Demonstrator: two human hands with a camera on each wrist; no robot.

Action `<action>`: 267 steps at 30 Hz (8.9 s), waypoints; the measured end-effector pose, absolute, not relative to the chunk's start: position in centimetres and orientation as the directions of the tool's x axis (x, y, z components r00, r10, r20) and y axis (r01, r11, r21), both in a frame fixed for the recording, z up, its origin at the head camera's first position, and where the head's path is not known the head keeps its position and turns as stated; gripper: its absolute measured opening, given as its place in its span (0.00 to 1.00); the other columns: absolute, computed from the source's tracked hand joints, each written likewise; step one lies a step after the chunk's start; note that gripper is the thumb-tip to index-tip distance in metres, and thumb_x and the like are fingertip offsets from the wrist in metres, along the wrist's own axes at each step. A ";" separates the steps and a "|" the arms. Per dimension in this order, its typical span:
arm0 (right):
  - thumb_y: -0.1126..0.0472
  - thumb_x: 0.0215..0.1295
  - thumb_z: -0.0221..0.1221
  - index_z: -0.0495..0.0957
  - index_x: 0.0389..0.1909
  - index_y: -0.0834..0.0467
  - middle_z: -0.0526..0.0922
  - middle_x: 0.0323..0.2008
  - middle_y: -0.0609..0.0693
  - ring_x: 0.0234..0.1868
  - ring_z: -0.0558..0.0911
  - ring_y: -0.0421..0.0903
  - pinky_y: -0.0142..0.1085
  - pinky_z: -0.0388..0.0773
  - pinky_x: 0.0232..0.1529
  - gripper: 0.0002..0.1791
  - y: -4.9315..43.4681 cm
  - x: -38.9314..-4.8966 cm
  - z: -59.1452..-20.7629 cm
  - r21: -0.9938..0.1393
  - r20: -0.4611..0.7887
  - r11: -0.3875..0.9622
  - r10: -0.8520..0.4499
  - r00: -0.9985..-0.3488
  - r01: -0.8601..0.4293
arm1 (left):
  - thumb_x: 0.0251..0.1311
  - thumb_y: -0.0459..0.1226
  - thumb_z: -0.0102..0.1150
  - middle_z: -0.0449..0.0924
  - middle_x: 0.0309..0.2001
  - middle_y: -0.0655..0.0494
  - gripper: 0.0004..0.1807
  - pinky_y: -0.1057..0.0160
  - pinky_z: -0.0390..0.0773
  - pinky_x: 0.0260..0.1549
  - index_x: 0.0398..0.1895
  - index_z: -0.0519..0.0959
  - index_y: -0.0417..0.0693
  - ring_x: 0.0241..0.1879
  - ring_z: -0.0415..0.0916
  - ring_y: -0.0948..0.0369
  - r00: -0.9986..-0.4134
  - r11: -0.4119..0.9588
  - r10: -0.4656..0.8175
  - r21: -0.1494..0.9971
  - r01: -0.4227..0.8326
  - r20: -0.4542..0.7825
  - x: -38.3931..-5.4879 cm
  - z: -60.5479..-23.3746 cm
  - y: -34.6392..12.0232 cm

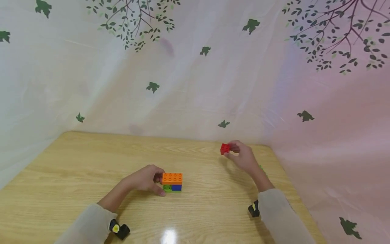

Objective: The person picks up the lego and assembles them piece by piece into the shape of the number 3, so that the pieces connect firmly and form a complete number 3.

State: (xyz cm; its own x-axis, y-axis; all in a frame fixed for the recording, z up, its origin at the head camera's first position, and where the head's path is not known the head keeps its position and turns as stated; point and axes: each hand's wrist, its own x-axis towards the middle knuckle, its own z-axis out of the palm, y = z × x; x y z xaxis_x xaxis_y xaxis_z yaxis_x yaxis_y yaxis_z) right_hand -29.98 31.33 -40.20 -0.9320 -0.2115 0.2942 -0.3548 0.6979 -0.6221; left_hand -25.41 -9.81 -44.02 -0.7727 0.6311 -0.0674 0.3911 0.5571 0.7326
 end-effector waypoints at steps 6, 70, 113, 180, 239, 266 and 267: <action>0.60 0.62 0.73 0.76 0.57 0.63 0.85 0.50 0.61 0.52 0.83 0.65 0.58 0.78 0.56 0.26 29.7 -28.9 -39.5 -0.604 0.323 0.670 -0.290 -0.901 -0.432 | 0.48 0.43 0.83 0.70 0.27 0.61 0.19 0.64 0.65 0.29 0.31 0.78 0.47 0.29 0.65 0.63 -0.775 0.555 0.629 0.736 0.388 -0.065 -25.4 -44.1 -9.8; 0.57 0.63 0.72 0.79 0.58 0.55 0.86 0.51 0.45 0.50 0.86 0.46 0.49 0.80 0.56 0.23 20.2 -22.1 -37.8 -0.622 0.369 0.462 -0.539 -0.757 -0.632 | 0.48 0.43 0.82 0.71 0.27 0.60 0.18 0.65 0.65 0.28 0.31 0.79 0.48 0.29 0.65 0.63 -0.768 0.549 0.638 0.731 0.405 -0.054 -25.3 -44.0 -9.7; 0.61 0.64 0.71 0.80 0.54 0.58 0.87 0.48 0.50 0.48 0.87 0.48 0.50 0.80 0.54 0.19 17.8 -22.7 -40.2 -0.770 0.309 0.305 -0.591 -0.745 -0.561 | 0.47 0.44 0.83 0.72 0.27 0.62 0.19 0.65 0.66 0.29 0.31 0.79 0.48 0.29 0.66 0.64 -0.775 0.559 0.630 0.722 0.409 -0.049 -25.1 -43.9 -9.7; 0.59 0.66 0.70 0.80 0.50 0.55 0.87 0.46 0.44 0.47 0.86 0.41 0.42 0.80 0.56 0.14 17.2 -22.1 -38.4 -0.653 0.213 0.500 -0.600 -0.771 -0.569 | 0.48 0.43 0.82 0.70 0.26 0.62 0.19 0.64 0.67 0.29 0.30 0.79 0.47 0.28 0.67 0.63 -0.767 0.548 0.639 0.734 0.402 -0.056 -25.1 -43.6 -9.5; 0.51 0.69 0.66 0.75 0.62 0.63 0.84 0.54 0.58 0.53 0.84 0.56 0.48 0.79 0.56 0.27 21.3 -23.1 -40.2 -0.620 0.141 0.568 -0.598 -0.789 -0.542 | 0.50 0.42 0.82 0.72 0.28 0.60 0.17 0.62 0.69 0.32 0.32 0.79 0.47 0.31 0.68 0.62 -0.770 0.547 0.634 0.745 0.382 -0.070 -25.1 -43.8 -9.9; 0.59 0.70 0.65 0.76 0.60 0.68 0.83 0.53 0.64 0.48 0.83 0.61 0.56 0.80 0.48 0.23 35.3 -25.8 -41.4 -0.354 0.221 0.837 -0.358 -0.907 -0.417 | 0.49 0.42 0.82 0.72 0.28 0.61 0.17 0.62 0.69 0.32 0.31 0.79 0.48 0.30 0.68 0.62 -0.766 0.549 0.639 0.738 0.393 -0.068 -25.5 -44.2 -9.8; 0.59 0.70 0.65 0.76 0.59 0.68 0.83 0.53 0.65 0.48 0.83 0.61 0.57 0.79 0.48 0.23 35.8 -25.8 -41.4 -0.344 0.220 0.846 -0.349 -0.911 -0.407 | 0.49 0.42 0.82 0.72 0.28 0.61 0.17 0.62 0.69 0.32 0.31 0.79 0.48 0.30 0.68 0.62 -0.764 0.547 0.641 0.738 0.395 -0.067 -25.5 -44.2 -9.8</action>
State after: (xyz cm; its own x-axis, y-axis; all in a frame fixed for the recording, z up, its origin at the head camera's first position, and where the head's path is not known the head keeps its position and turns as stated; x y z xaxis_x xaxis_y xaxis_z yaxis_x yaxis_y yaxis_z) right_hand -25.76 35.84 -41.45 -0.9110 -0.3490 0.2198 -0.4072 0.8462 -0.3438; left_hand -25.51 -9.76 -44.19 -0.7645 0.6412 -0.0668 0.3946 0.5475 0.7379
